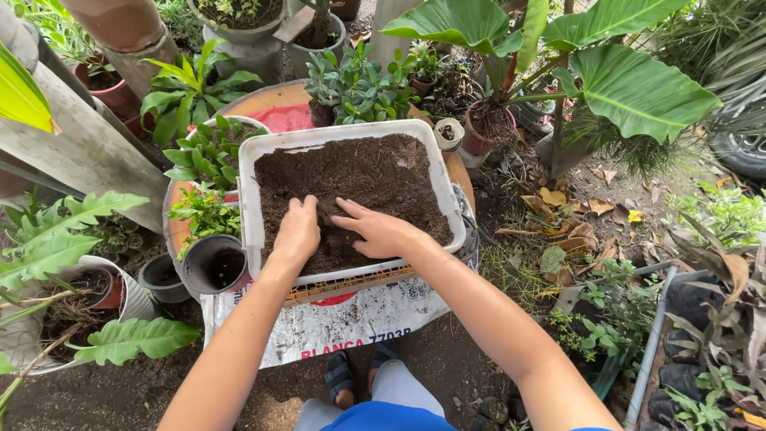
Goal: The person removes a small plant from a black plastic pot and places it into a larger white container filled with soil. They then use their hands to scoop soil from the container and fill the empty black pot before placing the plant back into it.
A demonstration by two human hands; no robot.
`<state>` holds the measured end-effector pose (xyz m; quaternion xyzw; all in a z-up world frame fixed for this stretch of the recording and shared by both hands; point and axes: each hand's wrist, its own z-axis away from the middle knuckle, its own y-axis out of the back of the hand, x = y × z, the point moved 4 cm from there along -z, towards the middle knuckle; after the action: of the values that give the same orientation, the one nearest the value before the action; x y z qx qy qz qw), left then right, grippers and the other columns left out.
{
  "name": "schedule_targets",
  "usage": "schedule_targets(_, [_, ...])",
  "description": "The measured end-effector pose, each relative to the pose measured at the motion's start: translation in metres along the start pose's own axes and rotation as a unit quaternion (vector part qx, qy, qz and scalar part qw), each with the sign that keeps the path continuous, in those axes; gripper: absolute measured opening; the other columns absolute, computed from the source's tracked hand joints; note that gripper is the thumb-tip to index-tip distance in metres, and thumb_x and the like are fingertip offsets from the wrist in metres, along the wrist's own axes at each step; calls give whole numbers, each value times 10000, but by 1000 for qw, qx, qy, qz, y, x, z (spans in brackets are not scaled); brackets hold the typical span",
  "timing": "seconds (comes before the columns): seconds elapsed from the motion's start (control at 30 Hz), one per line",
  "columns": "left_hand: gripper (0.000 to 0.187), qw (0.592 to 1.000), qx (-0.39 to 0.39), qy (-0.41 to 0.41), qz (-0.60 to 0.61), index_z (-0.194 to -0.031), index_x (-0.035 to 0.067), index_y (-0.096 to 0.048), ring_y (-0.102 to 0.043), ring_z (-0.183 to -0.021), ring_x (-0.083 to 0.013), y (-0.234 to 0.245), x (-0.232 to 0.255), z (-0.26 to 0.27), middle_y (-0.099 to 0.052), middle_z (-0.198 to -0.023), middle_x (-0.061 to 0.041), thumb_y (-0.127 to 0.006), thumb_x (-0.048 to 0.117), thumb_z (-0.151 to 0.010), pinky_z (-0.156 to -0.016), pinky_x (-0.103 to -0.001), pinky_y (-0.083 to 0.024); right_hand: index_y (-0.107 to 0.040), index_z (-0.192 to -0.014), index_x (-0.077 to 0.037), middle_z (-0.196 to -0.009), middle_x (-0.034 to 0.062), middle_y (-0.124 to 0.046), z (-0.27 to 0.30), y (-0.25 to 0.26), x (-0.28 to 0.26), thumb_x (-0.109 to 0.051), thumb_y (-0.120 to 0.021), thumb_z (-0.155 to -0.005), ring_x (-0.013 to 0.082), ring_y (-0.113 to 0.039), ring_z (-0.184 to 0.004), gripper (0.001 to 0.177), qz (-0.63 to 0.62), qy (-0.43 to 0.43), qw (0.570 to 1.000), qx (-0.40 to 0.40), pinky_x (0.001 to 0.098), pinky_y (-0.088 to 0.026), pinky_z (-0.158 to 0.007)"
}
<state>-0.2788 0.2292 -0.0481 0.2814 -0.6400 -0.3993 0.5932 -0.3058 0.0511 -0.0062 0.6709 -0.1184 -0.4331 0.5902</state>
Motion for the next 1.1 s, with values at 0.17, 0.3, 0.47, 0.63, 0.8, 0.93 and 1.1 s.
schedule_targets(0.17, [470, 992, 89, -93, -3, -1284, 77, -616, -597, -1130, -391, 27, 30, 16, -584, -1208, -193, -654, -40, -831, -925, -492, -535, -619, -1346, -88, -1481, 232, -472, 1, 9, 5, -95, -674, -834, 401, -498, -1333, 515, 117, -105, 985, 73, 471, -463, -1062])
schedule_targets(0.3, [401, 964, 3, -253, 89, -1082, 68, -732, -571, -1093, -370, 42, 57, 37, -597, -1159, -161, -856, 223, -733, -918, -490, -502, -680, -1168, -39, -1184, 168, -611, 9, 21, 2, -141, -688, -874, 381, -596, -1097, 311, 82, -119, 970, 193, 478, -530, -900])
schedule_targets(0.47, [271, 983, 22, -180, -39, -1082, 115, -750, -601, -1123, -293, 17, 36, 23, -631, -1156, -98, -790, 230, -840, -931, -457, -512, -728, -1098, -42, -1058, 158, -680, -2, 3, 22, -90, -637, -893, 358, -652, -1054, 229, 26, -37, 981, 187, 453, -552, -917])
schedule_targets(0.63, [174, 988, 126, -80, -33, -1093, 115, -760, -602, -1114, -298, 29, 24, 23, -639, -1149, -102, -754, 226, -960, -935, -457, -502, -677, -1267, 0, -1060, 198, -728, 4, 26, 32, -59, -539, -983, 333, -738, -947, 321, -44, -90, 948, 302, 437, -581, -840])
schedule_targets(0.8, [385, 946, 88, -307, 50, -1049, 52, -745, -586, -1054, -345, 44, 65, 37, -623, -1123, -139, -816, 255, -730, -867, -474, -487, -645, -1220, -62, -889, 149, -745, 18, 45, 25, -234, -557, -1026, 311, -733, -764, 273, -238, -289, 867, 330, 390, -575, -714])
schedule_targets(0.93, [174, 959, 0, -282, 1, -934, 100, -735, -602, -1076, -296, 25, 58, 28, -629, -1078, -79, -777, 201, -799, -918, -443, -500, -758, -959, -41, -910, 170, -737, 24, 42, 24, -225, -725, -919, 310, -720, -820, 192, -56, -175, 919, 348, 391, -563, -728])
schedule_targets(1.1, [116, 970, 91, -219, 53, -958, 53, -670, -640, -993, -328, 33, 43, 19, -664, -990, -123, -703, 159, -924, -874, -451, -515, -696, -977, -8, -831, 126, -742, 14, 29, 18, -151, -776, -814, 209, -722, -761, 231, -147, -209, 958, 132, 356, -579, -715])
